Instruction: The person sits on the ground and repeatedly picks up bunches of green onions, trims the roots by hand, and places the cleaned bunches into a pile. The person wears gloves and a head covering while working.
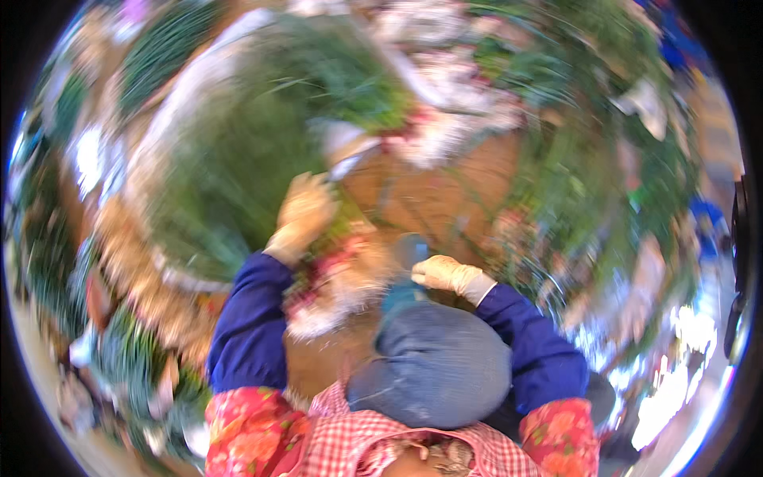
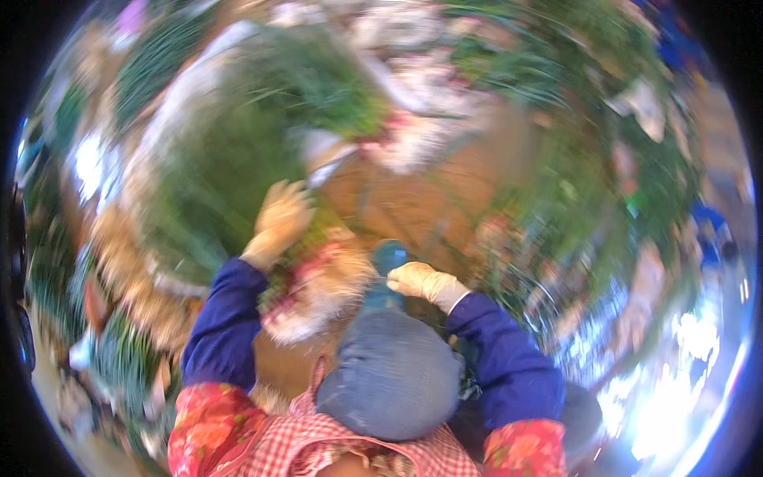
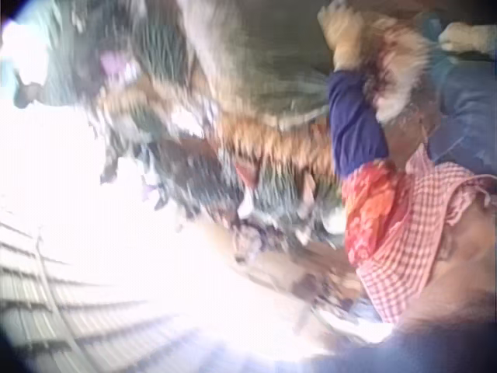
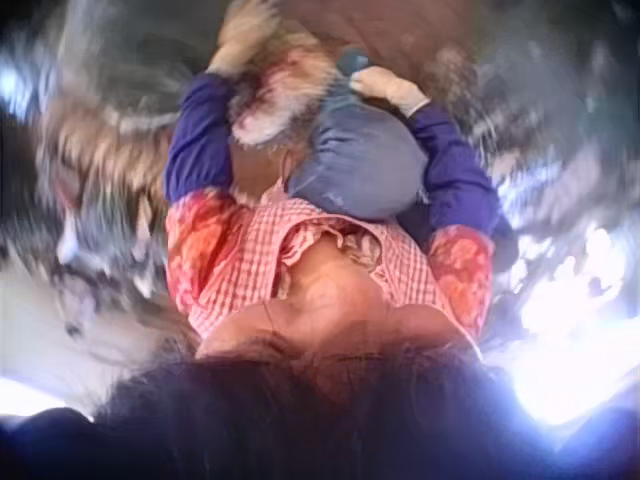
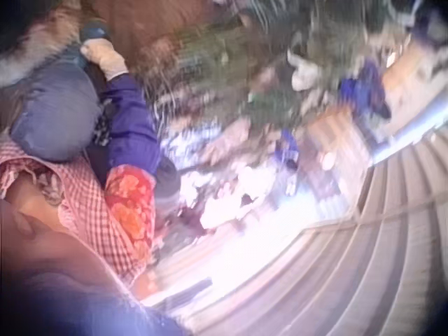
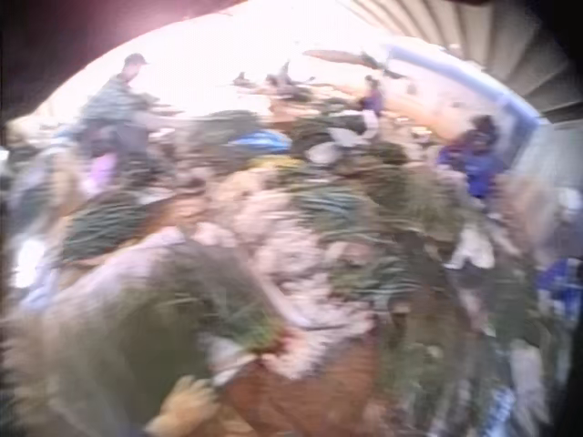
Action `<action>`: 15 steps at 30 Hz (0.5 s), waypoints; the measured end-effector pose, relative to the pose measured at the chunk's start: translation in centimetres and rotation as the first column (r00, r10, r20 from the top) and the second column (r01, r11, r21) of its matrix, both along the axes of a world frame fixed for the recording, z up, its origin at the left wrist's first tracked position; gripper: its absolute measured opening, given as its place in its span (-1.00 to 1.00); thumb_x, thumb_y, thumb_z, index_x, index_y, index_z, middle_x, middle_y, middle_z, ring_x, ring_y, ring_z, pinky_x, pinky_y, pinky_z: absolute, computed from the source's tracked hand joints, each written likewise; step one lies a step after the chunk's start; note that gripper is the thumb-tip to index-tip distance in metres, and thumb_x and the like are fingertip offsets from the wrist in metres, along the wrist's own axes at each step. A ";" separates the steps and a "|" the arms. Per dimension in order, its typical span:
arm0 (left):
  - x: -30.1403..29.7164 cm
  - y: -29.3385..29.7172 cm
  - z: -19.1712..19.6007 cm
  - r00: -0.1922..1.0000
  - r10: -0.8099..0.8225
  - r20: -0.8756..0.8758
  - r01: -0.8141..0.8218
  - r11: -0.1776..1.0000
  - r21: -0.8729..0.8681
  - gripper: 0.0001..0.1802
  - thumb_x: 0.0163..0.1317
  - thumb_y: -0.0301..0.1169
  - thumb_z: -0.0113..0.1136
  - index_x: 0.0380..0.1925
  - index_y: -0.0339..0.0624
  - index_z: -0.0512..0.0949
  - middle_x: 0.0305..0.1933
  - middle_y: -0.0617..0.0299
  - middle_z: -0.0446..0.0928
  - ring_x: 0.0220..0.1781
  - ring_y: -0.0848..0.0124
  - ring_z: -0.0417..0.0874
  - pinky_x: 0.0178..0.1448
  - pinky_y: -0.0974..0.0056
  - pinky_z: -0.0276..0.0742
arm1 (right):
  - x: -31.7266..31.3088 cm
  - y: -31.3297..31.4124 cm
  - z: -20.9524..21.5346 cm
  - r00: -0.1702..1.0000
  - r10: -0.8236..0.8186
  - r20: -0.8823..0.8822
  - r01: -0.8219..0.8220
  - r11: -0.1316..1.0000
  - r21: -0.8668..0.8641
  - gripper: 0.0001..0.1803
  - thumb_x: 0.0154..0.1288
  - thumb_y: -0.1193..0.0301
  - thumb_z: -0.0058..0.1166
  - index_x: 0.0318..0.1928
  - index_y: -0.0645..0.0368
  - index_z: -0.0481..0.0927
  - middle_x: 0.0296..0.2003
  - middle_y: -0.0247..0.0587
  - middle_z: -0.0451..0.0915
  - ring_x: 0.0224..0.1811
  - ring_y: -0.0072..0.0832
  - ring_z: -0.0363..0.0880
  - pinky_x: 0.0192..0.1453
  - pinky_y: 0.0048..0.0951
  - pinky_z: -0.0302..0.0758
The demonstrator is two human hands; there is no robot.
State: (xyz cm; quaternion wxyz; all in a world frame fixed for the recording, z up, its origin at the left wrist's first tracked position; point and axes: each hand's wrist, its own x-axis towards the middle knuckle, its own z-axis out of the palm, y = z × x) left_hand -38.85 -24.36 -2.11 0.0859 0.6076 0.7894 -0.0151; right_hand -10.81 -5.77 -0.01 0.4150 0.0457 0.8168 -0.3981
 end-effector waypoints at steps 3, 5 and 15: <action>0.0 -0.7 -1.7 0.998 0.059 -0.035 -0.051 0.980 0.191 -0.70 0.22 -0.26 0.07 -0.15 -0.16 0.59 0.08 0.21 0.53 0.34 0.24 0.32 0.46 -0.06 0.05 | 10.0 11.4 7.1 0.968 -0.068 0.244 0.069 0.998 0.005 -0.55 0.28 0.07 -0.03 -0.01 0.12 0.60 -0.11 -0.02 0.64 -0.08 -0.09 0.60 0.04 -0.17 0.47; 0.2 -0.3 -2.2 0.998 0.045 -0.031 -0.039 0.984 0.172 -0.68 0.27 -0.25 0.03 -0.09 -0.17 0.58 0.13 0.18 0.50 0.37 0.19 0.29 0.48 -0.08 -0.01 | 17.5 18.2 12.5 0.899 -0.329 0.290 0.264 0.934 0.241 -0.49 0.28 0.04 -0.01 0.08 0.11 0.56 -0.05 -0.03 0.63 -0.05 -0.15 0.60 0.06 -0.20 0.47; -2.6 9.8 6.7 0.900 0.023 0.436 0.115 0.951 -0.287 -0.57 0.07 -0.24 0.28 -0.07 -0.20 0.58 -0.05 -0.05 0.61 0.04 0.03 0.60 0.14 0.18 0.50 | 49.1 27.2 1.9 -0.290 -0.956 -0.056 0.957 -0.288 -0.035 -0.66 0.30 0.22 0.09 -0.12 0.24 0.60 -0.34 -0.26 0.65 -0.35 -0.41 0.60 -0.27 -0.37 0.53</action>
